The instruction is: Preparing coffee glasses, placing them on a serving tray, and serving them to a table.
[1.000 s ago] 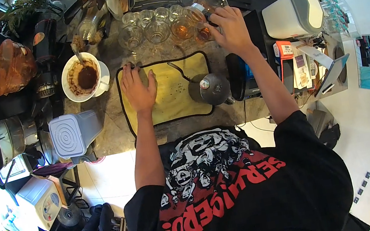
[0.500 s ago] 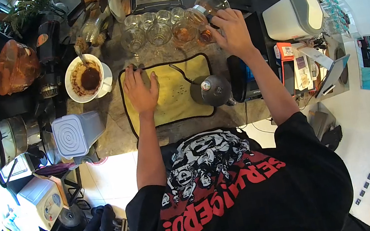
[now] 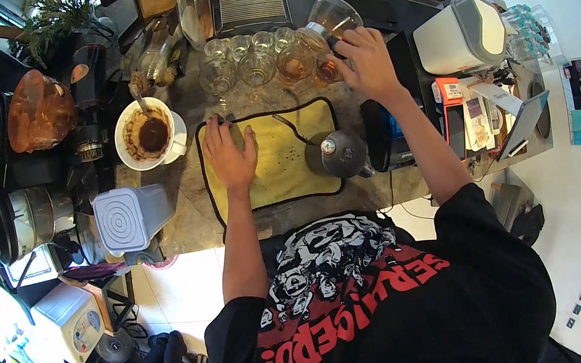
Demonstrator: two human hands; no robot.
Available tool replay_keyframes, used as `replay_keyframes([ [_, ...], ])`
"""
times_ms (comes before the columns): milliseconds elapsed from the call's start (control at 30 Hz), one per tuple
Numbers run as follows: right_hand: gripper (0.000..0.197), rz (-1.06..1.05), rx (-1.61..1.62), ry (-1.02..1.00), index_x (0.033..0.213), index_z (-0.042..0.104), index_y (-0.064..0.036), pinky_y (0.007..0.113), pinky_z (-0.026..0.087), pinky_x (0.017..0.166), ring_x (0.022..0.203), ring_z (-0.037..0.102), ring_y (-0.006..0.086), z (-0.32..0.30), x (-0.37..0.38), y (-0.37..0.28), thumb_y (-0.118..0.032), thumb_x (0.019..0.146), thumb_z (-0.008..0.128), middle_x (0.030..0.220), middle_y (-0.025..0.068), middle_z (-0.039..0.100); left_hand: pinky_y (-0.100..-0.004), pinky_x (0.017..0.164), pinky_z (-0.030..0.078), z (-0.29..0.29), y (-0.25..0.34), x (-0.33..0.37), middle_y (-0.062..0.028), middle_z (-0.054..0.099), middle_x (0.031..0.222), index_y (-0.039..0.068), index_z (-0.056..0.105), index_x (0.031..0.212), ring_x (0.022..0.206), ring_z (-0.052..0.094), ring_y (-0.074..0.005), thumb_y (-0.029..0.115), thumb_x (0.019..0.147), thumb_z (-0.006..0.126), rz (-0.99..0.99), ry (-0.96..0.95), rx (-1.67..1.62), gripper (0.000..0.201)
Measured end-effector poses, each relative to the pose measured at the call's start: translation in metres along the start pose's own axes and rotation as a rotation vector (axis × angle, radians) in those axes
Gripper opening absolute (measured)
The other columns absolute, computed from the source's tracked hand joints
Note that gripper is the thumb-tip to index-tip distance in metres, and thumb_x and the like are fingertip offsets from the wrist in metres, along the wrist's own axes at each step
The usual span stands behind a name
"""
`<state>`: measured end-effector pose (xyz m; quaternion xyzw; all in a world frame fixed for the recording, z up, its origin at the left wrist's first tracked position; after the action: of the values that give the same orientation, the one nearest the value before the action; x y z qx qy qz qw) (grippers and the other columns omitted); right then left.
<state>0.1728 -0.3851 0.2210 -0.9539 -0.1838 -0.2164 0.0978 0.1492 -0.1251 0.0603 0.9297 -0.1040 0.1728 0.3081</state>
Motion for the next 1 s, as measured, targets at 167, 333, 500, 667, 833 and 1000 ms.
replay_keyframes([
  [167,0.013,0.009,0.016,0.011,0.089,0.065,-0.0054,0.04,0.04,0.09,0.094,0.055,0.0271,0.0,0.001,0.0,-0.017,0.084,0.07,0.092,0.0076,0.058,-0.0514,0.11,0.032,0.0,-0.003,-0.001,-0.0221,0.053,0.138,0.002,0.059,0.112,0.133,0.045,-0.0396,0.03,0.09,0.067,-0.008,0.004,0.005,0.037],
  [333,0.014,0.01,0.012,0.018,0.09,0.066,-0.0052,0.041,0.04,0.089,0.094,0.055,0.0272,0.001,0.0,0.001,-0.017,0.084,0.07,0.093,0.0075,0.058,-0.0519,0.11,0.032,0.002,-0.003,-0.001,-0.0217,0.053,0.138,0.002,0.059,0.112,0.134,0.044,-0.0397,0.031,0.09,0.067,0.002,0.004,0.012,0.037],
  [500,0.021,0.141,0.123,0.05,0.091,0.064,-0.0021,0.041,0.04,0.087,0.096,0.056,0.0297,0.001,-0.001,0.015,-0.019,0.084,0.074,0.096,0.0101,0.06,-0.0521,0.111,0.031,0.003,-0.004,-0.002,-0.0216,0.052,0.139,0.003,0.06,0.112,0.134,0.044,-0.0393,0.035,0.093,0.064,-0.014,-0.007,0.003,0.037],
  [667,0.023,0.192,0.213,0.109,0.092,0.065,-0.0011,0.041,0.041,0.084,0.094,0.056,0.0308,0.0,0.001,0.016,-0.019,0.083,0.076,0.094,0.0108,0.06,-0.0525,0.11,0.031,0.001,-0.003,-0.002,-0.0216,0.052,0.139,0.003,0.06,0.112,0.134,0.044,-0.0392,0.035,0.094,0.063,-0.005,0.002,0.001,0.038],
  [833,0.019,0.163,0.246,0.158,0.088,0.064,-0.0026,0.041,0.04,0.085,0.09,0.055,0.0286,0.001,0.011,0.0,-0.016,0.082,0.076,0.088,0.0081,0.059,-0.0529,0.111,0.03,0.001,-0.004,-0.002,-0.0212,0.052,0.14,0.003,0.06,0.113,0.135,0.043,-0.0388,0.036,0.095,0.063,-0.013,-0.004,0.001,0.038],
  [1000,0.017,0.042,0.257,0.061,0.081,0.061,-0.005,0.04,0.039,0.087,0.089,0.053,0.0277,0.019,0.023,-0.029,-0.015,0.083,0.074,0.087,0.0068,0.055,-0.0522,0.111,0.03,0.001,-0.003,-0.003,-0.0206,0.051,0.14,0.003,0.059,0.113,0.136,0.042,-0.0383,0.035,0.094,0.064,-0.021,-0.011,-0.008,0.037],
])
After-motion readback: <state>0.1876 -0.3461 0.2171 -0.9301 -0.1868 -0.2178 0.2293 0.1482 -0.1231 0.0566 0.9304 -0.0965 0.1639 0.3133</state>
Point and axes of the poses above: each hand's wrist, its own x-axis towards the middle knuckle, its own z-axis out of the palm, y = z × x, the point moved 10 cm from there along x, towards the middle knuckle
